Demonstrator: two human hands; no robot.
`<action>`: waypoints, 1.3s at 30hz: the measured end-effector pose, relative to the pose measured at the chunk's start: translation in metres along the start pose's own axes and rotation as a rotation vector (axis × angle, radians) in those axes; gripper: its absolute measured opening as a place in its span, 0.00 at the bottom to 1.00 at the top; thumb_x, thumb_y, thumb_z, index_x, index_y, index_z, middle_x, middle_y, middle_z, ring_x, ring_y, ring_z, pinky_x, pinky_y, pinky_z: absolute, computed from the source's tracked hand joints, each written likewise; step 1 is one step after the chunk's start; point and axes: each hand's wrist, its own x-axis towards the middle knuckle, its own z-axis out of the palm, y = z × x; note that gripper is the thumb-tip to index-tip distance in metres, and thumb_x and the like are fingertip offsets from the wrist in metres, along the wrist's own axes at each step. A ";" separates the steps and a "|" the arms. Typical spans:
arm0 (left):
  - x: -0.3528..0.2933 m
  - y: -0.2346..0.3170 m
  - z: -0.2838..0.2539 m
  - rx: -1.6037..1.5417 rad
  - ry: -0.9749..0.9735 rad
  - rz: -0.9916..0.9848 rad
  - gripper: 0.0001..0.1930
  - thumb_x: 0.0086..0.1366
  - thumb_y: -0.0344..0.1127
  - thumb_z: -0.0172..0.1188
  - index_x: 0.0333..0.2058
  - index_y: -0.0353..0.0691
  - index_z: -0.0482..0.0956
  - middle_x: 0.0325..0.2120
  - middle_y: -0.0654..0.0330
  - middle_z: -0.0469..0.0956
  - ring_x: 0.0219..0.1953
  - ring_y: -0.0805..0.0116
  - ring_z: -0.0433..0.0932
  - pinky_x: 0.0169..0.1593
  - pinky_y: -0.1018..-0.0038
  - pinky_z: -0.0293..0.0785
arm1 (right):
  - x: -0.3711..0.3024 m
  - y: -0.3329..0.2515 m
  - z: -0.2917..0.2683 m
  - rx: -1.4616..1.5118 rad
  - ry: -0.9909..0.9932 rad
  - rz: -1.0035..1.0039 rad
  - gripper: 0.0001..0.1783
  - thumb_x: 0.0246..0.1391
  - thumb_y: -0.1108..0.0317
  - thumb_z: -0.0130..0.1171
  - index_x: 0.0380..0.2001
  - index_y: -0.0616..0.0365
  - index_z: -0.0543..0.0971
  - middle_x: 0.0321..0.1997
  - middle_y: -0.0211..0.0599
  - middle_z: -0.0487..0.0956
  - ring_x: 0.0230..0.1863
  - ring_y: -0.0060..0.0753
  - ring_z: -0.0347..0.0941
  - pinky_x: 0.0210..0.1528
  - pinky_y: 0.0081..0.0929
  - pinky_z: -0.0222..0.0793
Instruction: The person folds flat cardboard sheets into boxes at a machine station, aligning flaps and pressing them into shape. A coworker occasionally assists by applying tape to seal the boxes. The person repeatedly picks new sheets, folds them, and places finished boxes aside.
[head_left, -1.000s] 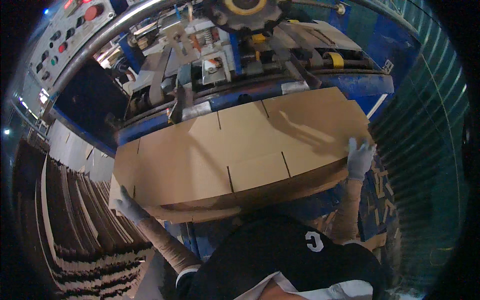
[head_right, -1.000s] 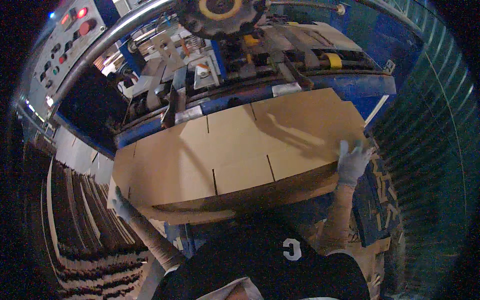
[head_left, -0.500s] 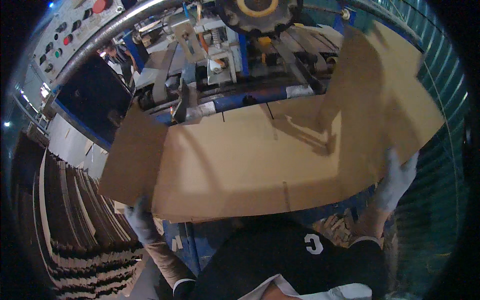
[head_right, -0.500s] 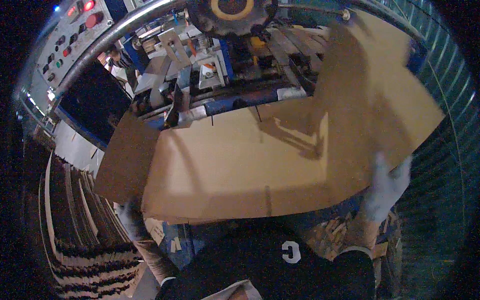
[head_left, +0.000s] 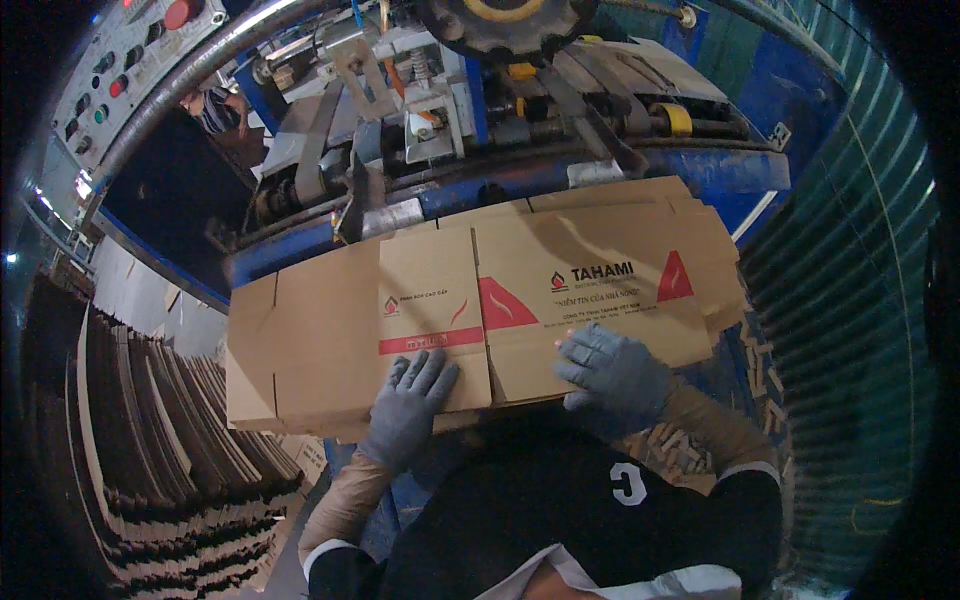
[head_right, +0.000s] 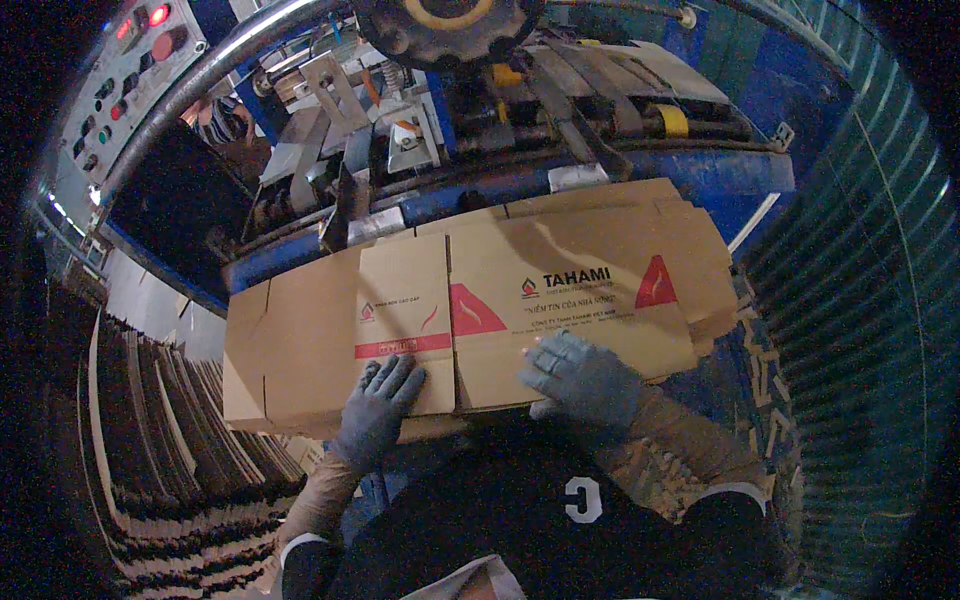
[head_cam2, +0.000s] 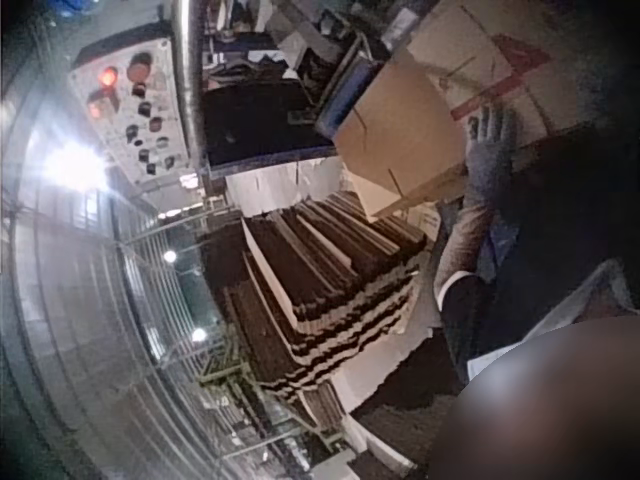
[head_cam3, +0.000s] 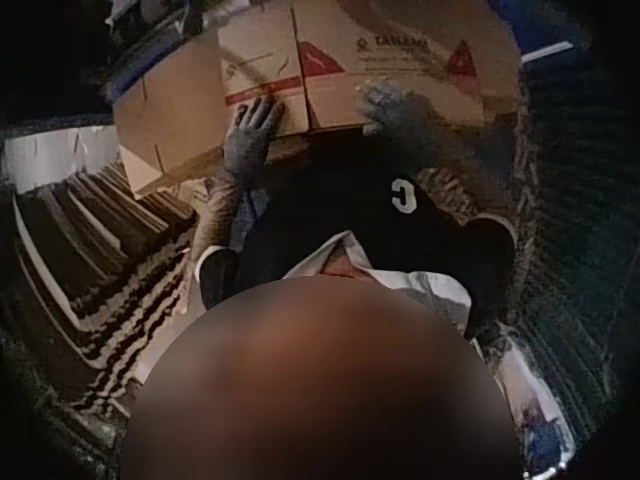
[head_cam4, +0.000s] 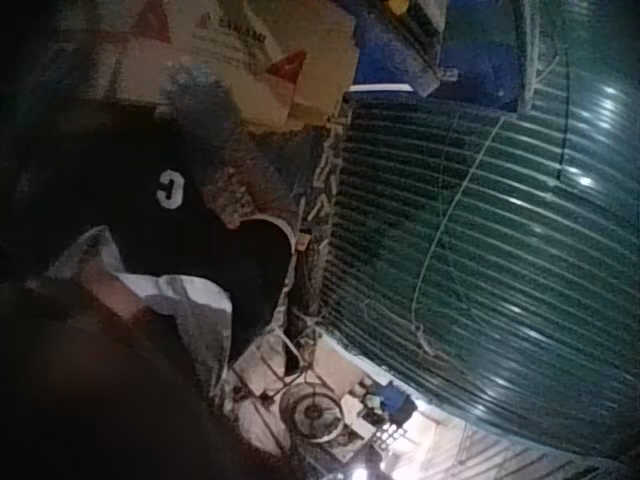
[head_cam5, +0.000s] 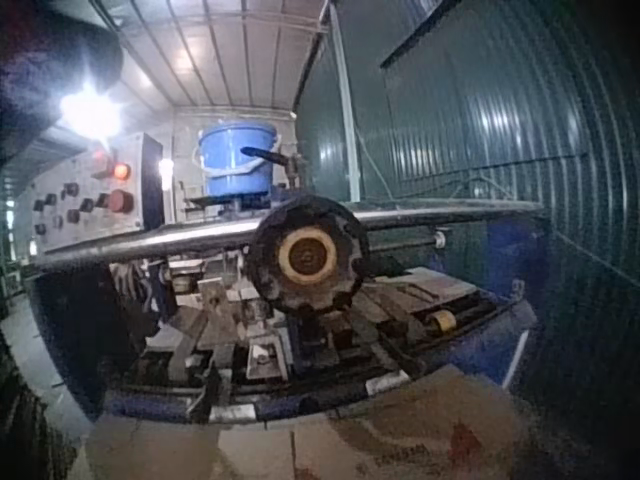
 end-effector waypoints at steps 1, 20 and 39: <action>-0.001 -0.002 0.000 0.005 0.021 0.004 0.29 0.55 0.28 0.51 0.58 0.40 0.66 0.60 0.48 0.65 0.64 0.50 0.62 0.66 0.54 0.55 | -0.002 0.005 -0.002 -0.026 -0.038 0.028 0.31 0.49 0.40 0.55 0.47 0.54 0.75 0.57 0.45 0.72 0.61 0.49 0.65 0.62 0.46 0.60; 0.122 -0.137 0.026 -0.246 0.535 -0.042 0.26 0.63 0.29 0.46 0.62 0.36 0.61 0.62 0.44 0.61 0.65 0.48 0.59 0.67 0.60 0.54 | 0.027 0.197 -0.023 -0.131 0.012 0.399 0.39 0.45 0.46 0.62 0.57 0.59 0.71 0.62 0.49 0.69 0.64 0.51 0.62 0.65 0.42 0.57; 0.068 -0.031 0.023 -0.233 0.862 -0.598 0.33 0.59 0.34 0.58 0.61 0.32 0.58 0.59 0.43 0.63 0.62 0.46 0.62 0.65 0.60 0.57 | 0.099 0.303 0.076 -0.361 0.386 0.166 0.15 0.51 0.62 0.58 0.42 0.55 0.79 0.43 0.43 0.79 0.45 0.47 0.75 0.46 0.42 0.71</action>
